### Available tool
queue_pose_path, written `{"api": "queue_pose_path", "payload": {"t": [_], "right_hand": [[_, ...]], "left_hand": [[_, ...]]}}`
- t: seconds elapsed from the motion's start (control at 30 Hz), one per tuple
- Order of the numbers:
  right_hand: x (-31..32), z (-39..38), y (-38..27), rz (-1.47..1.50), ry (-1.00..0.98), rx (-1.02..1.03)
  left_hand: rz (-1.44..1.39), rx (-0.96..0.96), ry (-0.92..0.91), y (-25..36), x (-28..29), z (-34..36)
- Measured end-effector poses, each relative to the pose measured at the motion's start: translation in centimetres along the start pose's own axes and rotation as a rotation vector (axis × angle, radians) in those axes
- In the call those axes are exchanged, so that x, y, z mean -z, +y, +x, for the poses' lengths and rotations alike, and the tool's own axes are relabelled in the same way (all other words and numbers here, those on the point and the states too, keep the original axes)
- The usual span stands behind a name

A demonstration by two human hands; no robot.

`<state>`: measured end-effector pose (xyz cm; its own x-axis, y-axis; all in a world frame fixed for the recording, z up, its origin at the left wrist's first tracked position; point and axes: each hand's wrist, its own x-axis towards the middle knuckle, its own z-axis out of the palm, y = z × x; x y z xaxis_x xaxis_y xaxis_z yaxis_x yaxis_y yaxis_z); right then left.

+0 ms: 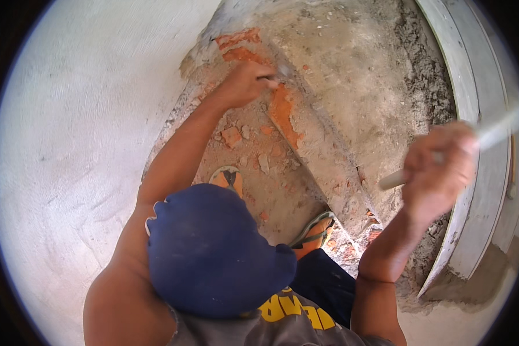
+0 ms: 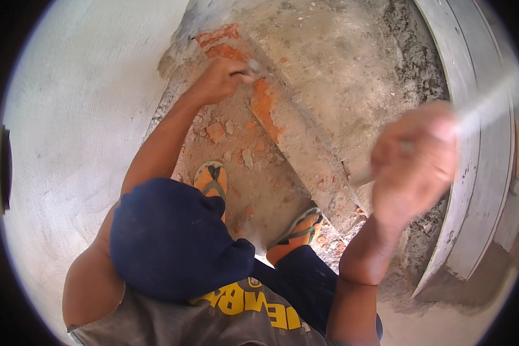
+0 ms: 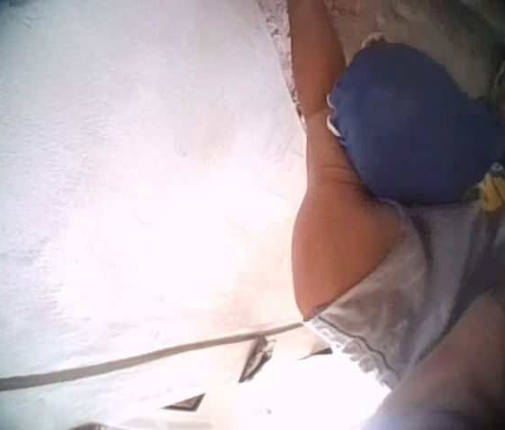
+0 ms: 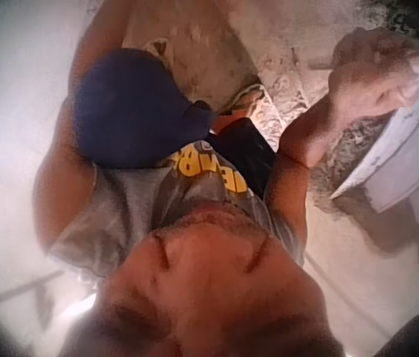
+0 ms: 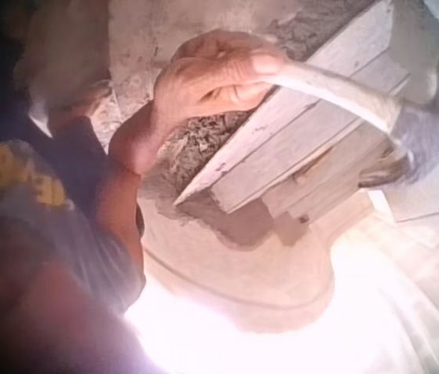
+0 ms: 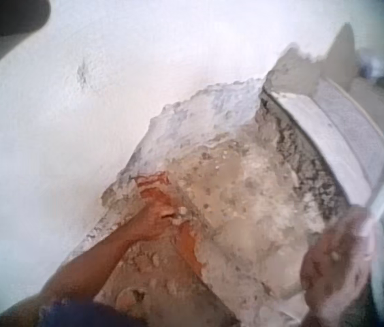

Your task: The person uses a hammer and a metal rod to chip away at a concrete surface near a brick wall, handling the hammer and the rod to remove small pieces of material.

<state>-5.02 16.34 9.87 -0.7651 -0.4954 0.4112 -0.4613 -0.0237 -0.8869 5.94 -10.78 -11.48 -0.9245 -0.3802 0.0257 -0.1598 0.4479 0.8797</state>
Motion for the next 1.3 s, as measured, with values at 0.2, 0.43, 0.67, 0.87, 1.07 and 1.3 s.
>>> {"api": "queue_pose_path", "payload": {"t": [0.2,0.43,0.67,0.87,1.07,1.3], "right_hand": [[2.0,-0.6,1.2,0.338,0.170,-0.058],[-2.0,-1.4,11.4,-0.071,0.036,-0.445],[-0.6,-1.7,17.5,-0.660,-0.044,-0.433],[-1.5,-0.4,18.4,-0.651,-0.137,-0.572],[-1.0,-0.5,19.0,-0.659,-0.140,-0.553],[-0.7,0.5,17.9,-0.658,-0.220,-0.607]], "left_hand": [[-0.073,0.115,0.195,-0.6,3.5,0.7],[0.431,0.194,0.180,-4.3,-1.7,-3.6],[0.510,0.162,0.153,-6.0,-3.9,-2.0],[0.665,0.153,-0.056,-6.9,-6.2,-3.9],[0.262,0.368,-0.654,-1.9,-4.5,-6.0],[0.520,0.179,-0.030,-5.3,-3.7,-1.9]]}}
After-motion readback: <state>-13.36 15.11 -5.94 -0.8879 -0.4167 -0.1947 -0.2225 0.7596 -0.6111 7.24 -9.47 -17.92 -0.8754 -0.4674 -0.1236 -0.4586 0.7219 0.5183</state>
